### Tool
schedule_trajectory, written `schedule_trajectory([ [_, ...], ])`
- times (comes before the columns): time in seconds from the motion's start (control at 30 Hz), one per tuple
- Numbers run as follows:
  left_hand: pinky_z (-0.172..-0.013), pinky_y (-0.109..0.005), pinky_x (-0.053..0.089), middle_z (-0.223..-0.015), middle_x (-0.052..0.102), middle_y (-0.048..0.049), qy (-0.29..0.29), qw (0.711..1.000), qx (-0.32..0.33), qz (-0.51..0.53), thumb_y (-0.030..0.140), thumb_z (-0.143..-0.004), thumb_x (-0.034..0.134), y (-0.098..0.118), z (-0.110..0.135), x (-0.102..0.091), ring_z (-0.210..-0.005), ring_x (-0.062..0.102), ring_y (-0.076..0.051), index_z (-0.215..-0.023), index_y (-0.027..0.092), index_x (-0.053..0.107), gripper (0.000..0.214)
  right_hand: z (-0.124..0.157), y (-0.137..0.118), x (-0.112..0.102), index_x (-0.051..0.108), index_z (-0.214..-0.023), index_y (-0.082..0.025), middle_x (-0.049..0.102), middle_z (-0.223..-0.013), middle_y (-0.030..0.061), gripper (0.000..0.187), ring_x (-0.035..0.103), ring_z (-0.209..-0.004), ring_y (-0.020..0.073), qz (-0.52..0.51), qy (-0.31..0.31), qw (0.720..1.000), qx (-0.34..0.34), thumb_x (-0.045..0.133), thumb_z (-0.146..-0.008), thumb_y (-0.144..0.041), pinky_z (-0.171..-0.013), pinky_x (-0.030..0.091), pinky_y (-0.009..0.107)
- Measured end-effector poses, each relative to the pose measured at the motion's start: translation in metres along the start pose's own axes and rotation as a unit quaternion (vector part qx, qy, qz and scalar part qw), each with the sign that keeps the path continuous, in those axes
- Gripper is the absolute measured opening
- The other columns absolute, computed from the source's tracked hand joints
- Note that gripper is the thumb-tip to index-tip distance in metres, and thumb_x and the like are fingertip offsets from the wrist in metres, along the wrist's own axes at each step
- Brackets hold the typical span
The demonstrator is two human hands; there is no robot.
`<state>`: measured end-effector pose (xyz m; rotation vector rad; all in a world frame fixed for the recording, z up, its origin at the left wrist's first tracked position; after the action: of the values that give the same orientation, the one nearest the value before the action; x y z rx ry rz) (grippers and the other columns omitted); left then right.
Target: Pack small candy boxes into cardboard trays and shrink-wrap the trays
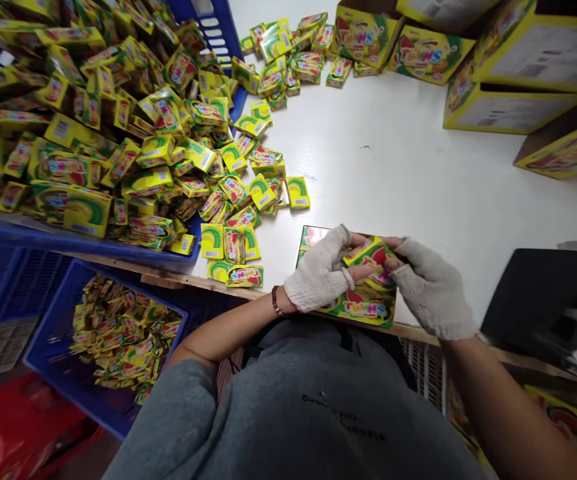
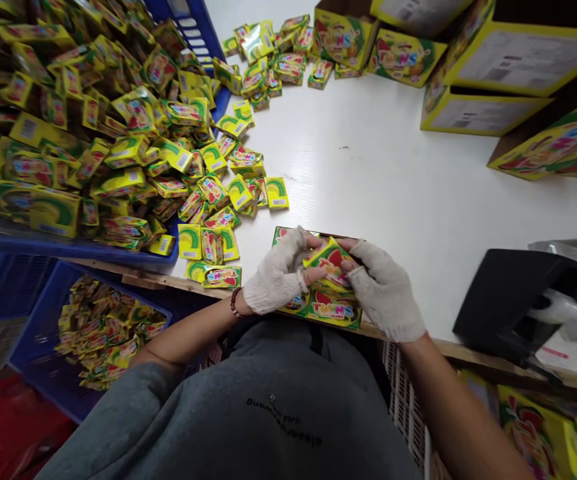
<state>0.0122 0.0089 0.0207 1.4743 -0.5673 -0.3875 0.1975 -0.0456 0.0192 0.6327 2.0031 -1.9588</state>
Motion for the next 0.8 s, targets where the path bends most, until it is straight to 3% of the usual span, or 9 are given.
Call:
schedule_trajectory([
  [0.1, -0.105, -0.044, 0.064, -0.134, 0.071, -0.0144, 0.062, 0.977, 0.021, -0.201, 0.053, -0.101, 0.075, 0.000, -0.005, -0.044, -0.117, 0.074, -0.026, -0.133, 0.021, 0.060, 0.048, -0.008, 0.019, -0.003, 0.087, -0.110, -0.029, 0.082, -0.098, 0.0083, 0.031, 0.079, -0.089, 0.0312, 0.090, -0.061, 0.994, 0.008, 0.061, -0.099, -0.041, -0.081, 0.068, 0.049],
  [0.17, -0.112, -0.049, 0.060, -0.136, 0.069, -0.0157, 0.139, 0.913, 0.022, -0.382, 0.040, -0.100, 0.073, 0.004, -0.015, -0.092, -0.127, 0.069, -0.030, -0.133, 0.020, 0.063, 0.039, -0.009, 0.032, 0.003, 0.088, -0.103, -0.028, 0.082, -0.095, 0.0086, 0.032, 0.077, -0.086, 0.0304, 0.130, -0.094, 0.987, -0.017, 0.059, -0.099, -0.042, -0.077, 0.066, 0.047],
  [0.23, -0.117, -0.052, 0.055, -0.139, 0.065, -0.0183, 0.184, 0.831, -0.036, -0.524, 0.030, -0.094, 0.076, 0.003, -0.030, -0.138, -0.134, 0.064, -0.035, -0.130, 0.018, 0.065, 0.040, -0.008, 0.040, 0.015, 0.088, -0.099, -0.027, 0.082, -0.096, 0.0095, 0.034, 0.075, -0.086, 0.0291, 0.170, -0.105, 0.978, -0.063, 0.057, -0.100, -0.040, -0.076, 0.063, 0.045],
  [0.33, -0.120, -0.055, 0.049, -0.145, 0.062, -0.0227, 0.160, 0.728, -0.142, -0.651, 0.028, -0.091, 0.078, -0.007, -0.054, -0.178, -0.139, 0.060, -0.041, -0.135, 0.015, 0.064, 0.048, -0.003, 0.038, 0.034, 0.086, -0.092, -0.025, 0.083, -0.099, 0.0121, 0.036, 0.073, -0.086, 0.0286, 0.239, -0.066, 0.958, -0.142, 0.054, -0.105, -0.036, -0.077, 0.058, 0.043],
  [0.43, -0.117, -0.050, 0.048, -0.135, 0.070, -0.0217, 0.088, 0.691, -0.174, -0.696, 0.033, -0.101, 0.066, -0.012, -0.070, -0.187, -0.134, 0.064, -0.039, -0.130, 0.016, 0.067, 0.034, 0.004, 0.034, 0.046, 0.084, -0.091, -0.022, 0.082, -0.099, 0.0132, 0.038, 0.071, -0.085, 0.0275, 0.281, -0.025, 0.941, -0.189, 0.052, -0.109, -0.033, -0.078, 0.055, 0.042],
  [0.5, -0.108, -0.047, 0.052, -0.125, 0.075, -0.0183, 0.103, 0.695, -0.184, -0.688, 0.034, -0.105, 0.059, -0.006, -0.072, -0.191, -0.124, 0.070, -0.037, -0.125, 0.019, 0.068, 0.026, 0.008, 0.034, 0.048, 0.084, -0.094, -0.021, 0.082, -0.098, 0.0131, 0.038, 0.071, -0.085, 0.0271, 0.281, -0.011, 0.938, -0.204, 0.052, -0.110, -0.033, -0.079, 0.055, 0.042],
  [0.6, -0.101, -0.044, 0.057, -0.110, 0.077, -0.0113, 0.216, 0.737, -0.144, -0.624, 0.032, -0.105, 0.059, 0.015, -0.065, -0.201, -0.112, 0.075, -0.032, -0.119, 0.022, 0.070, 0.020, 0.009, 0.033, 0.041, 0.084, -0.101, -0.021, 0.083, -0.104, 0.0144, 0.033, 0.074, -0.092, 0.0296, 0.245, 0.019, 0.948, -0.201, 0.057, -0.108, -0.038, -0.082, 0.058, 0.044],
  [0.7, -0.103, -0.042, 0.062, -0.111, 0.077, -0.0083, 0.304, 0.836, -0.020, -0.456, 0.037, -0.104, 0.063, 0.031, -0.053, -0.197, -0.114, 0.075, -0.027, -0.116, 0.023, 0.069, 0.019, 0.005, 0.027, 0.027, 0.084, -0.111, -0.023, 0.083, -0.115, 0.0157, 0.032, 0.076, -0.105, 0.0342, 0.191, 0.077, 0.968, -0.143, 0.060, -0.105, -0.043, -0.093, 0.062, 0.051],
  [0.8, -0.091, -0.040, 0.067, -0.118, 0.077, -0.0086, 0.254, 0.943, 0.014, -0.213, 0.055, -0.107, 0.062, 0.019, -0.047, -0.159, -0.107, 0.077, -0.023, -0.123, 0.024, 0.063, 0.034, -0.006, 0.016, 0.025, 0.084, -0.116, -0.028, 0.083, -0.118, 0.0129, 0.035, 0.078, -0.108, 0.0346, 0.113, 0.050, 0.991, -0.050, 0.056, -0.106, -0.046, -0.096, 0.064, 0.053],
])
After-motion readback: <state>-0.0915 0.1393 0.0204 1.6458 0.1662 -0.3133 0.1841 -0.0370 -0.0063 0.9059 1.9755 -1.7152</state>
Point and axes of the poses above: each hand's wrist, its own z-axis away from the middle knuckle, its own x-axis out of the palm, y = z × x, the point moved 6 cm from there along -z, towards the middle knuckle
